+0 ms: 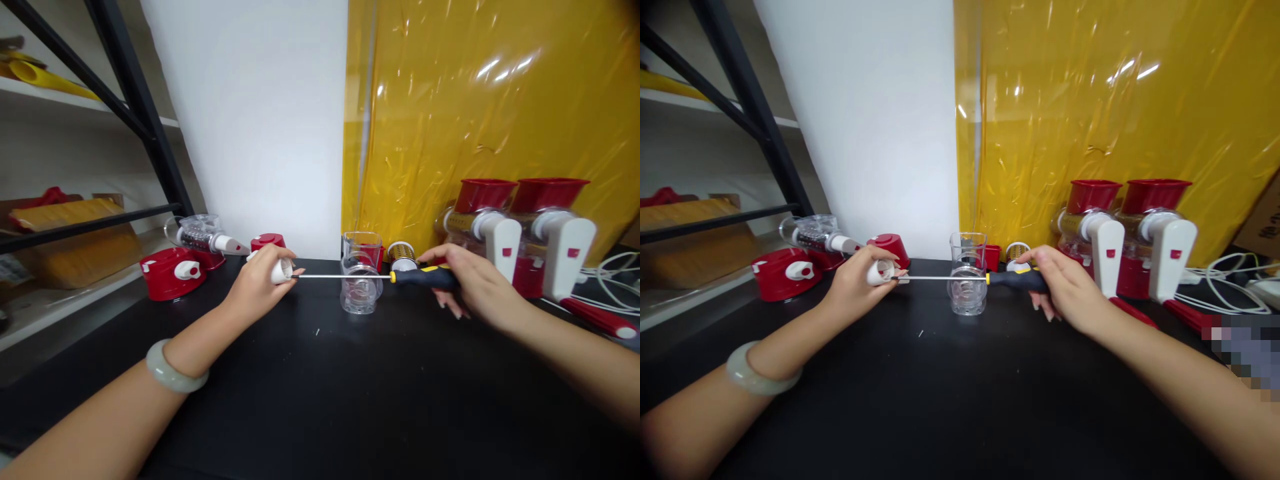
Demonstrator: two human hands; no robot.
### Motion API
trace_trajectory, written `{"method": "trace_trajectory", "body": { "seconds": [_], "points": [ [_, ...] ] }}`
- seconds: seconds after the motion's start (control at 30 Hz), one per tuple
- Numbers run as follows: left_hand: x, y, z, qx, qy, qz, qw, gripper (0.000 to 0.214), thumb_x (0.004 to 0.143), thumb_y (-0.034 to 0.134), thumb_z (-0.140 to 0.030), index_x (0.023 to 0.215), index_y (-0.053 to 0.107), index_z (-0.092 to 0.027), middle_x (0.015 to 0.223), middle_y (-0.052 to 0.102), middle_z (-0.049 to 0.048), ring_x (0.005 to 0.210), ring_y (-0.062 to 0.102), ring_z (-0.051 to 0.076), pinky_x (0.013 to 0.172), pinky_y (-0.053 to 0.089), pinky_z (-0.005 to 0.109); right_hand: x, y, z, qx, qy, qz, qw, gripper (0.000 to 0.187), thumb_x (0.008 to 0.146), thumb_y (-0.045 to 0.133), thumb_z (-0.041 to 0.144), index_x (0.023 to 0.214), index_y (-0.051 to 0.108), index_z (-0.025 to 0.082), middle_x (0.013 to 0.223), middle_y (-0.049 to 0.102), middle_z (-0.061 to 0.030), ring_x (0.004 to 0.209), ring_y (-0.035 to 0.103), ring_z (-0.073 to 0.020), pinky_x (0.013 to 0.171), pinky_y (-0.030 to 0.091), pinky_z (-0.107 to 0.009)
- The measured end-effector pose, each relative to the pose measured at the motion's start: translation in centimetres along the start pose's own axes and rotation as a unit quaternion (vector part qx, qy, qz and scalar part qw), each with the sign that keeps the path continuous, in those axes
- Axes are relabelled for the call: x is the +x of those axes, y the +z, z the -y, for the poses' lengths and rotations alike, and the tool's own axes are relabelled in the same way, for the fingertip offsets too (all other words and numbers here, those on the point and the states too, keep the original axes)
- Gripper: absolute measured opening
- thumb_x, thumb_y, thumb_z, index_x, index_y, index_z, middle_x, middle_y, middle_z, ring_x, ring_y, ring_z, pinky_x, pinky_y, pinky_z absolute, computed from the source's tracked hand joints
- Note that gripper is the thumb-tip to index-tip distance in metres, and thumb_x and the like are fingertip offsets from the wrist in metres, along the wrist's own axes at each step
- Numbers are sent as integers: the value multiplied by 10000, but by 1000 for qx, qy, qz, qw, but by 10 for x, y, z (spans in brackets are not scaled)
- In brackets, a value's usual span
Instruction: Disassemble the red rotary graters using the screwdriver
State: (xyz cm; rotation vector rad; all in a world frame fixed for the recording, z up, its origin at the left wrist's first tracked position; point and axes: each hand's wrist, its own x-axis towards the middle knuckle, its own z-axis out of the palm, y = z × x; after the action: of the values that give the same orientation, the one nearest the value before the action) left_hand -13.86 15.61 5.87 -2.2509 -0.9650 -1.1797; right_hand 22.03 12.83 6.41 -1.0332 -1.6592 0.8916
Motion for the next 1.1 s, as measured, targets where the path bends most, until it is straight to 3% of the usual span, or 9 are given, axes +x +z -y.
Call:
{"method": "trace_trajectory", "body": {
  "seconds": [0.1,0.23,0.37,0.5,0.6,0.73,0.83,0.97,1.1],
  "points": [
    [0,0,1,3,-6,-1,1000,254,809,720,-193,1001,554,-198,877,648,15,796,634,167,728,504,288,0,-1,0,-30,-63,-61,996,347,863,629,547,1031,545,255,658,593,28,451,531,-116,414,429,-238],
    [0,0,1,3,-10,-4,1000,264,808,723,-195,1008,551,-199,885,647,17,798,635,165,727,502,288,1,0,1,51,-101,-73,991,473,686,823,365,1073,558,305,963,652,-9,751,649,-168,664,553,-304],
    [0,0,-2,-5,-7,-1,1000,245,819,713,-199,1001,550,-198,871,645,17,783,629,164,720,501,292,3,3,0,135,-34,-35,990,346,823,634,531,1049,580,273,811,699,-34,666,664,-205,583,556,-344],
    [0,0,-2,-13,-10,2,1000,225,829,707,-220,994,554,-200,874,645,22,790,628,168,723,506,300,5,1,-2,18,24,-12,999,493,890,465,680,953,612,214,572,612,-15,406,524,-150,335,380,-256],
    [-1,0,0,-12,-15,7,1000,213,836,694,-216,997,555,-201,886,645,25,808,631,174,733,509,310,3,-2,0,-18,-39,-66,997,383,799,692,578,981,612,251,751,638,-8,567,581,-137,463,469,-241],
    [-2,0,0,-15,-14,13,1000,208,841,687,-220,998,553,-202,893,645,30,817,631,178,740,514,319,1,0,4,91,-67,-68,991,502,598,888,397,999,594,324,954,633,1,886,624,-193,715,536,-284],
    [-1,0,-1,-16,-17,13,1000,203,845,686,-234,996,554,-204,887,643,31,808,630,177,734,513,320,-1,2,4,137,-58,-47,988,415,686,819,458,1003,589,322,966,647,-13,931,630,-222,775,536,-336],
    [0,-1,-2,-15,-25,4,1000,213,838,690,-221,1000,552,-203,880,648,26,807,634,175,738,513,318,-2,2,-1,-12,-29,-17,999,392,940,420,630,1025,583,283,747,655,-24,618,597,-199,593,498,-354],
    [0,-1,-1,-13,-27,-5,1000,218,830,694,-216,996,554,-201,873,651,25,807,635,175,733,509,309,-1,-1,-4,-173,-71,-38,982,341,934,490,589,1010,595,273,766,626,-17,659,593,-191,638,494,-351]
  ]
}}
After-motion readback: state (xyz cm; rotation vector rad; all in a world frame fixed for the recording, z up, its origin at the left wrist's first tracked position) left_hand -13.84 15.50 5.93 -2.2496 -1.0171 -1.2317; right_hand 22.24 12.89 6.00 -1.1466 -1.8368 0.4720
